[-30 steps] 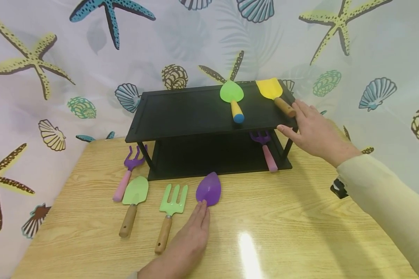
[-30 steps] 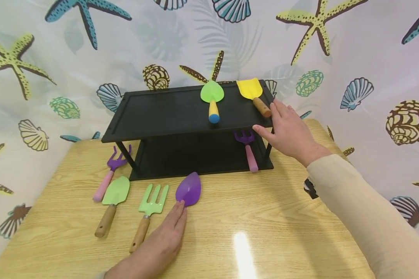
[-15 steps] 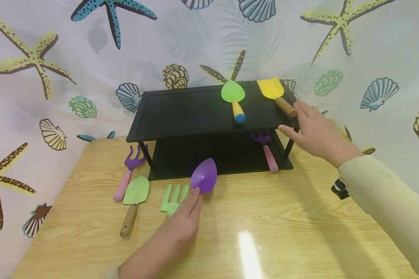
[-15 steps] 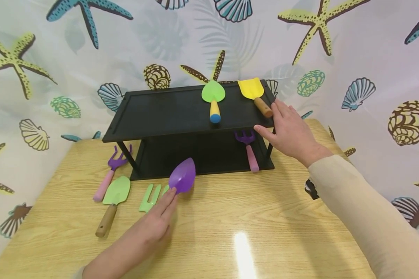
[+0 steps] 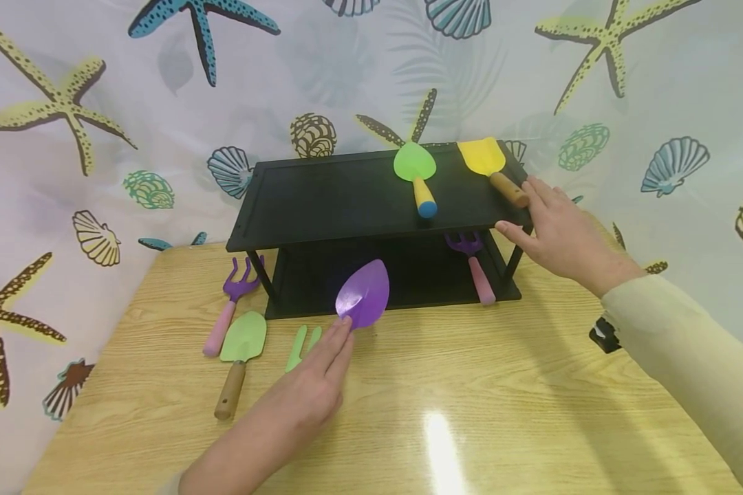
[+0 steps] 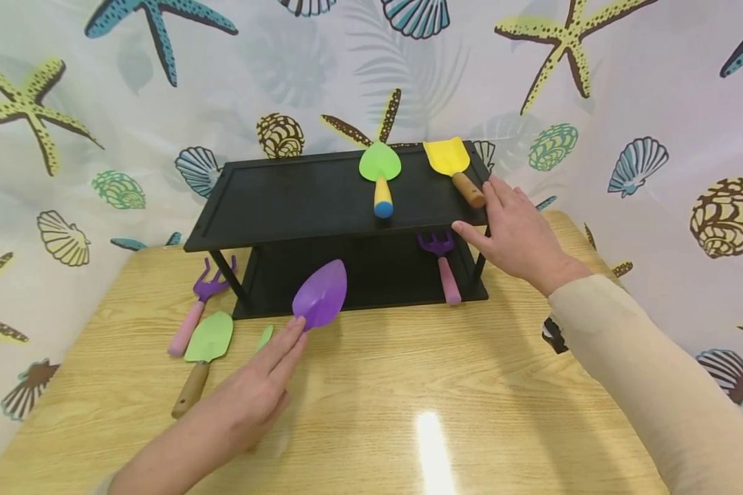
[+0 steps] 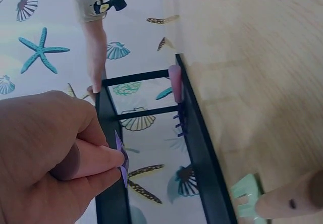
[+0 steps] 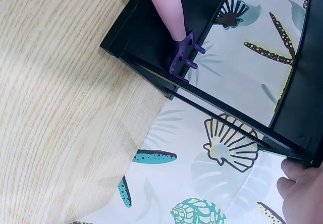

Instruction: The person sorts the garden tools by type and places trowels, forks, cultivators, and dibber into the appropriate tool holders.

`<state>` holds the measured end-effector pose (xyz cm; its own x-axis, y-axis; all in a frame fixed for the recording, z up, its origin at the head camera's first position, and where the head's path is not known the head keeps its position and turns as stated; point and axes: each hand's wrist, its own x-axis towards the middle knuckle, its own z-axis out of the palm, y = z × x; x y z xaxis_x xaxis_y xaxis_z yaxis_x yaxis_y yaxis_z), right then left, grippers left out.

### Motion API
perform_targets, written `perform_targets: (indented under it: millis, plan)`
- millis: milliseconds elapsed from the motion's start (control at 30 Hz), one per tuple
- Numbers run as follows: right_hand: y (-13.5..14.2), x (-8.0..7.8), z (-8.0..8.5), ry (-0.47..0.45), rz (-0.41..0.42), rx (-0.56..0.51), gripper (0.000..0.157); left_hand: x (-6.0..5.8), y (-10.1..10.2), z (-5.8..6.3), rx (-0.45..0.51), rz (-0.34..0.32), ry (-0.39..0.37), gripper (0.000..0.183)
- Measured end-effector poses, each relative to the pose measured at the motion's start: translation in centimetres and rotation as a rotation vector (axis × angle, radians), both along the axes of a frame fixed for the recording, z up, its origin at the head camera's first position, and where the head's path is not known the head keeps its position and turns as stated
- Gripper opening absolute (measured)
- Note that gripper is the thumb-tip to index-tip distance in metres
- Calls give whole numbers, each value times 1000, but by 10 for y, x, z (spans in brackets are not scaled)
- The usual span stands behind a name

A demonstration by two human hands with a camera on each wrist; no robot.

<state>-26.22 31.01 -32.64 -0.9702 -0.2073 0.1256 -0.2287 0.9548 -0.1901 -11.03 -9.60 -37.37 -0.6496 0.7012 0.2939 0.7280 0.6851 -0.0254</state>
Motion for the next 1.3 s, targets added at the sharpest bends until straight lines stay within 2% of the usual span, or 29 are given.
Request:
perform_targets:
  millis: [167,367,433,600,667,833,1000,1100,1233,1300]
  plan:
    - [1,1,1,-7,-9,-2,98,-1,1,16,-9,-41,44,59]
    - [0,1,2,-10,-9,-1,98,-11,0,34,73,-58,-9,60]
    - [0,1,2,-6,-9,2,98,-15,-1,38,77,-63,8,61]
    - [-2,1,1,-3,-1,3,98,-28,-7,46,65,-108,205,60]
    - [-2,1,1,-3,4,0,98,-35,-8,49,66,-111,262,60]
    - [-1,1,-1,2,6,-8,97,-53,-7,56,78,-66,254,57]
    - [-2,1,-1,12,8,-17,97,-73,-7,63,21,-29,299,52]
    - [-2,1,-1,19,10,-22,97,-87,-5,70,4,17,240,52]
    - [-1,2,-1,22,9,-27,97,-106,0,78,49,89,110,52]
    - [-1,2,-1,24,9,-25,97,-114,2,81,53,116,77,52]
